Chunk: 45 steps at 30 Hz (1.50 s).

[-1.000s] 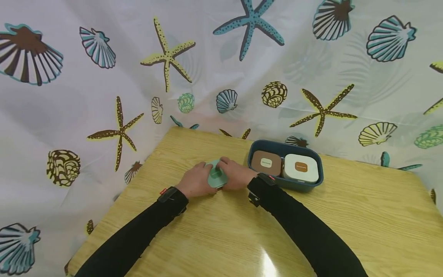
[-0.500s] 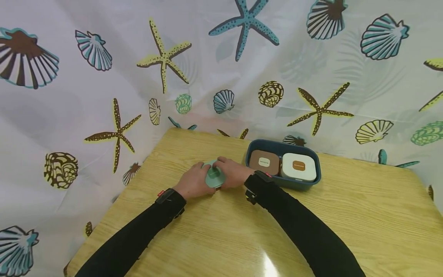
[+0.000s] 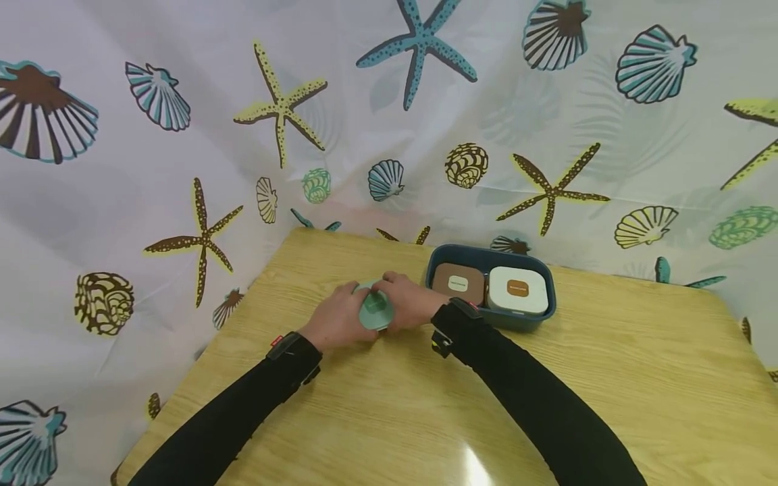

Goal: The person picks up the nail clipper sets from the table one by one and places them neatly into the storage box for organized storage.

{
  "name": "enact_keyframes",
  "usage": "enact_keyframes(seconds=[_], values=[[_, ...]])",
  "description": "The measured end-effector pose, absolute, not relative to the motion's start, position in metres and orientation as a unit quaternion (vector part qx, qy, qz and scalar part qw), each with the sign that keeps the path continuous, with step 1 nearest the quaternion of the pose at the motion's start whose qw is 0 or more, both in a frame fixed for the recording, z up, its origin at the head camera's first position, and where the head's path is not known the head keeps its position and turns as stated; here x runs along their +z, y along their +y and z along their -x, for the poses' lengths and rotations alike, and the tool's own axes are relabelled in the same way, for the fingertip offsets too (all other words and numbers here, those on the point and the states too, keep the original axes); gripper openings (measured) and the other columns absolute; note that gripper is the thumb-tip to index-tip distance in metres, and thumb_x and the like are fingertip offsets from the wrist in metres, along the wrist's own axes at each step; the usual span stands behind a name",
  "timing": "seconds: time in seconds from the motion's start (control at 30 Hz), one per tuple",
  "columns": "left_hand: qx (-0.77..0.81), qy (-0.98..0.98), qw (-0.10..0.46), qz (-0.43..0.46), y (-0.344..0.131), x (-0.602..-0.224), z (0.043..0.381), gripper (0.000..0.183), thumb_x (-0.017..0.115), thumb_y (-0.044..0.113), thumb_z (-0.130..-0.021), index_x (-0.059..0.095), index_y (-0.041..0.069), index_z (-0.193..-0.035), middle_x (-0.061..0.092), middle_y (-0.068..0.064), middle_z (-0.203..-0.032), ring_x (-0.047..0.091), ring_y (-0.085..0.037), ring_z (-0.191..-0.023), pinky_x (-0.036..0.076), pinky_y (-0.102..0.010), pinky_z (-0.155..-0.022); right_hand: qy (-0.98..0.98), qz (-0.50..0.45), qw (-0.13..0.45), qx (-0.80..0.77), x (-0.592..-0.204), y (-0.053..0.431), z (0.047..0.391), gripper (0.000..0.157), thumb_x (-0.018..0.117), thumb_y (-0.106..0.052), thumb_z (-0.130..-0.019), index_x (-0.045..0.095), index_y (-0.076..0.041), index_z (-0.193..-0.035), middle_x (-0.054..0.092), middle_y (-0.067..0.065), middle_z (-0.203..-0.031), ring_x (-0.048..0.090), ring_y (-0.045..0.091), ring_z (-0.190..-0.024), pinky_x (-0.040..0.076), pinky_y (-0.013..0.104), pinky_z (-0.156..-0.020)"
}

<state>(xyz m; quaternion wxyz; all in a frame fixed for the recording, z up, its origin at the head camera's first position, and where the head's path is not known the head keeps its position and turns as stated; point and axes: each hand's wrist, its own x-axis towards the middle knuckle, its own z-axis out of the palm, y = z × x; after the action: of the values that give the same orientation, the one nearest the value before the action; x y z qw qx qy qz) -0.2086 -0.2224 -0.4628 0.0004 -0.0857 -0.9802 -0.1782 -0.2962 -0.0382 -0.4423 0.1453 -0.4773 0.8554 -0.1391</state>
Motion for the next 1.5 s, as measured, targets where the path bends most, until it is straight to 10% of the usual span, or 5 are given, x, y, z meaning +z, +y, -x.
enact_keyframes(seconds=[0.83, 1.27, 1.5], values=[[-0.19, -0.957, 0.048, 0.214, -0.159, -0.385, 0.255, 0.079, 0.087, 0.049, -0.074, 0.059, 0.013, -0.138, 0.058, -0.008, -0.131, 0.058, -0.024, -0.11, 0.057, -0.037, -0.089, 0.888, 0.405, 0.093, -0.198, -0.361, 0.058, 0.3, 0.083, 0.09, -0.034, -0.076, 0.049, -0.014, -0.146, 0.04, 0.01, -0.145, 0.047, 0.028, -0.12, 0.053, 0.042, -0.097], [-0.194, -0.948, -0.035, 0.251, -0.123, -0.377, 0.305, 0.082, 0.088, 0.045, -0.074, 0.055, 0.02, -0.145, 0.047, -0.004, -0.15, 0.056, -0.02, -0.12, 0.054, -0.032, -0.095, 0.909, 0.375, 0.06, -0.173, -0.369, 0.099, 0.315, 0.092, 0.083, -0.042, -0.082, 0.036, -0.016, -0.157, 0.035, 0.018, -0.157, 0.032, 0.041, -0.143, 0.041, 0.054, -0.11], [-0.205, -0.936, -0.083, 0.275, -0.106, -0.389, 0.325, 0.082, 0.088, 0.036, -0.077, 0.052, 0.013, -0.147, 0.043, -0.009, -0.152, 0.052, -0.023, -0.121, 0.053, -0.032, -0.096, 0.924, 0.343, 0.041, -0.162, -0.388, 0.111, 0.321, 0.088, 0.083, -0.047, -0.082, 0.043, -0.013, -0.153, 0.042, 0.016, -0.149, 0.044, 0.041, -0.128, 0.046, 0.053, -0.101]])
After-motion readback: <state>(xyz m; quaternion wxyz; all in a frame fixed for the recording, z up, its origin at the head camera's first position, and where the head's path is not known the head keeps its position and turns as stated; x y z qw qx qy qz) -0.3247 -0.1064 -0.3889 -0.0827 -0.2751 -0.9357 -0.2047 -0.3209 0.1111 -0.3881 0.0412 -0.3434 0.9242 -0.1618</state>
